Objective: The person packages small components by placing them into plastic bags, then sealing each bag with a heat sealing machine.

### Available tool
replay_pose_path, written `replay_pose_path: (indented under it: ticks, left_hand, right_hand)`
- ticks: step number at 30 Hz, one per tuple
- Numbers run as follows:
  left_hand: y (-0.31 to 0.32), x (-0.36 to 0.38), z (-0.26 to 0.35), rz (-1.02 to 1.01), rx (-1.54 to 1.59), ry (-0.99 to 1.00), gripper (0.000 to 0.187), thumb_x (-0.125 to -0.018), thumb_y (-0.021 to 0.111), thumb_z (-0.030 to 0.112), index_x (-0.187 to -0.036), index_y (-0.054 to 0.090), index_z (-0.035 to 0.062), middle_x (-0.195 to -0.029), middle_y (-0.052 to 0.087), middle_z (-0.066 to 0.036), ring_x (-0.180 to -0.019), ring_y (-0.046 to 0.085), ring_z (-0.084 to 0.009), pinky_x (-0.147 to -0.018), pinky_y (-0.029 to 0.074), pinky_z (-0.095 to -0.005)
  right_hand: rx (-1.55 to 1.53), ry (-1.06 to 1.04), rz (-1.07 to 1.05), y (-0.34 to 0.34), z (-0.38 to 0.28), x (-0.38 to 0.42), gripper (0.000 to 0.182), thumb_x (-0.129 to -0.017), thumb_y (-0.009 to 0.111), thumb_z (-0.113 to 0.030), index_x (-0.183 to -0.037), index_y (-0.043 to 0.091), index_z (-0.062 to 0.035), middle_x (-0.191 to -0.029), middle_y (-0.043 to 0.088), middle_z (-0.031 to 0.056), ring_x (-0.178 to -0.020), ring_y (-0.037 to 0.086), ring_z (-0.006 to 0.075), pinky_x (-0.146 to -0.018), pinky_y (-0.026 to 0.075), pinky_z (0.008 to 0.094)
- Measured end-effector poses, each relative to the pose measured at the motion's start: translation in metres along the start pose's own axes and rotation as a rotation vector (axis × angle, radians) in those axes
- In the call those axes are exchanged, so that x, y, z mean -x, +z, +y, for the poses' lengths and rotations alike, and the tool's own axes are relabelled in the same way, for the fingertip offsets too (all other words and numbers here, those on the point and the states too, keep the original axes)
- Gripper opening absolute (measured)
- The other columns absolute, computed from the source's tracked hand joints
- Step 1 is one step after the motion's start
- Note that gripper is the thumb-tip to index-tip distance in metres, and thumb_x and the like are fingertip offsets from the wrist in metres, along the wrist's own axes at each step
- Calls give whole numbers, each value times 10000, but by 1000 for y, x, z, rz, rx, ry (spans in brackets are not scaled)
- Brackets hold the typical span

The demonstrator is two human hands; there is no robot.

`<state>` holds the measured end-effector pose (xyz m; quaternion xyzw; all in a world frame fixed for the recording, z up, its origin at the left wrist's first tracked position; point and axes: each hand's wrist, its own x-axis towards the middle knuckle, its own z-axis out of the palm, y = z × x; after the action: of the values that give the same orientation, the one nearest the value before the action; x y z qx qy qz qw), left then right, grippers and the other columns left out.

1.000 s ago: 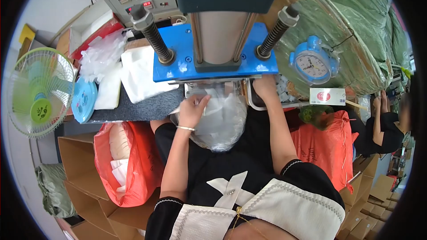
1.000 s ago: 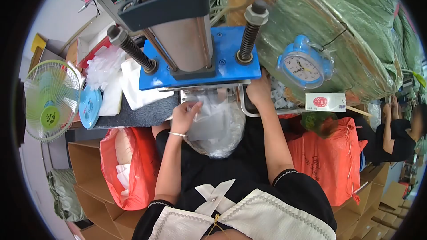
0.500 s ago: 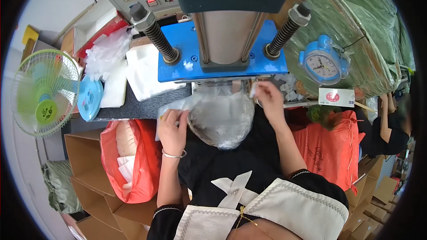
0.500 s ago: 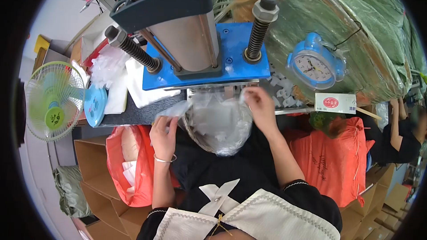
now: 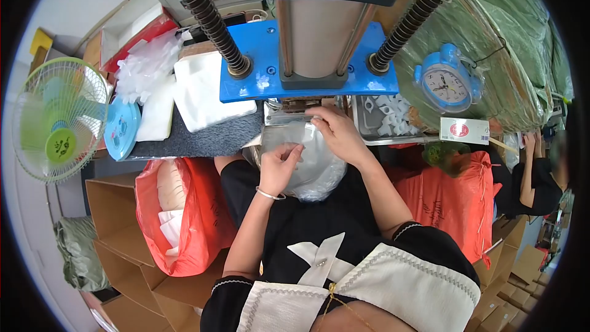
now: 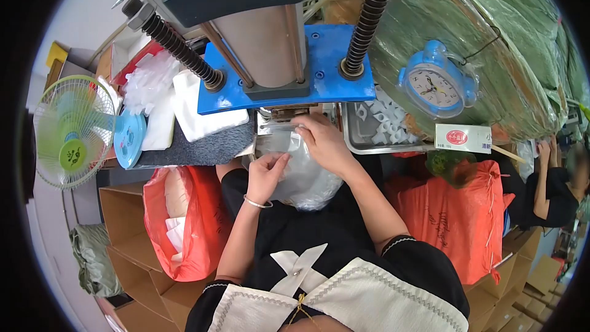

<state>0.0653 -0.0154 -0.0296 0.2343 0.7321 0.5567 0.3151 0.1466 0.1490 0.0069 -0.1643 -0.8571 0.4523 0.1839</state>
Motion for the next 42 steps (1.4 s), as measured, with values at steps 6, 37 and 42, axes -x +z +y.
replay_pose_path:
  ticks: [6, 37, 42]
  left_hand:
    - [3, -44, -9, 85, 160, -25, 240, -895, 634, 209, -868, 673, -26, -610, 586, 10, -502, 463, -30, -446, 330, -215]
    - [1, -3, 12, 2, 29, -17, 248, -832, 707, 198, -909, 691, -38, -684, 659, -59, -545, 547, -81, -509, 439, -241]
    - [0, -45, -11, -36, 104, -85, 219, -861, 680, 209, -854, 697, -10, -628, 608, 0, -514, 488, -36, -468, 372, -198]
  right_hand:
    - [566, 29, 505, -28, 39, -5, 173, -853, 517, -75, -976, 616, -4, -933, 610, 216, -930, 566, 389, -795, 440, 455]
    - [159, -144, -48, -6, -3, -1, 190, -895, 551, -145, -1042, 608, -39, -924, 616, 120, -903, 562, 327, -787, 449, 412]
    - [364, 68, 299, -21, 17, 12, 200, -869, 573, -139, -1029, 621, -29, -954, 631, 150, -894, 582, 359, -794, 462, 427]
